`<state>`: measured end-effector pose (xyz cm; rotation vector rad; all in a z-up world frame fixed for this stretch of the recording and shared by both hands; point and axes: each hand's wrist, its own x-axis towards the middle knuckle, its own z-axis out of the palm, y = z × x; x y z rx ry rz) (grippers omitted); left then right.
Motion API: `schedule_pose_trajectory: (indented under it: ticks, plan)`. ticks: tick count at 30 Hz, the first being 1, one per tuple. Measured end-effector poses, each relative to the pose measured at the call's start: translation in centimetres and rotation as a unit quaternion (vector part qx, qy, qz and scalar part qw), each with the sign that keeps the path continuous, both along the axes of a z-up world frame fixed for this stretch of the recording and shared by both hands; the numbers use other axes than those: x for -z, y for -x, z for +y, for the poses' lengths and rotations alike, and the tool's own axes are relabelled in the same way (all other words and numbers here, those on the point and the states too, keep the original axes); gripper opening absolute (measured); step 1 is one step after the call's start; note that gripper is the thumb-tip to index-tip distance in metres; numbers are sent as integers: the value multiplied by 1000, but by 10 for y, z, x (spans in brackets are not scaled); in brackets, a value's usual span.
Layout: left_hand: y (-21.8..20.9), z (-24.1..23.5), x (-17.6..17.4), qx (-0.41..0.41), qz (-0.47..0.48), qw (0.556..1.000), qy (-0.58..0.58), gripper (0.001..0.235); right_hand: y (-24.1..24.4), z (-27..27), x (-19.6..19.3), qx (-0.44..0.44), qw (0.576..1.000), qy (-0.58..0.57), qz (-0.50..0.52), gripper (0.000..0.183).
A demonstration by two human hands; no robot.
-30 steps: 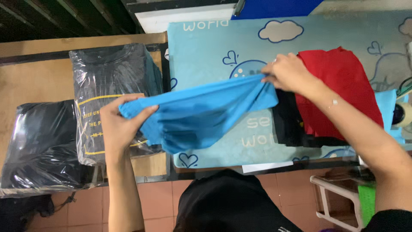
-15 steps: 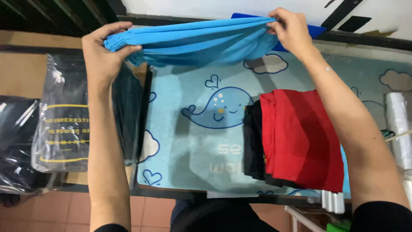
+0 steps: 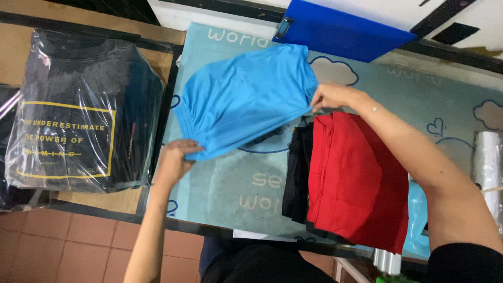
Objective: The person folds a blue t-shirt and places it on the table. They then spray a stack of red and black t-shirts with a spray bottle and fold them. Finally, they place the folded shirts into a clear plastic bag and seal it.
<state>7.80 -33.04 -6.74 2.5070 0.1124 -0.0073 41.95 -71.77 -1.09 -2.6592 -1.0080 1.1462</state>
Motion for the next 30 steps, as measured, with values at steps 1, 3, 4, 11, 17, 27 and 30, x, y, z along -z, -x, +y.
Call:
schedule_pose_trajectory:
  ticks: [1, 3, 4, 11, 17, 27, 30]
  plan:
    - [6, -2, 15, -2, 0, 1000, 0, 50, -3, 0, 6, -2, 1000, 0, 0, 20]
    - [18, -5, 44, 23, 97, 988, -121, 53, -7, 1, 17, -76, 995, 58, 11, 14]
    - [21, -14, 46, 22, 99, 987, -121, 53, -11, -2, 22, -78, 995, 57, 12, 14]
    - [-26, -106, 25, 19, 53, 968, -244, 30, -50, -12, 21, 69, 985, 102, -117, 42]
    - [-176, -157, 50, 29, -141, 990, -14, 21, -46, -8, 53, 139, 988, 19, -69, 80]
    - [-401, -134, 24, -15, 71, 997, 10, 55, -71, -20, 71, 254, 966, -37, 16, 72]
    - [-418, -154, 42, -33, 63, 996, 61, 74, -68, -30, 69, 288, 949, -105, 68, 67]
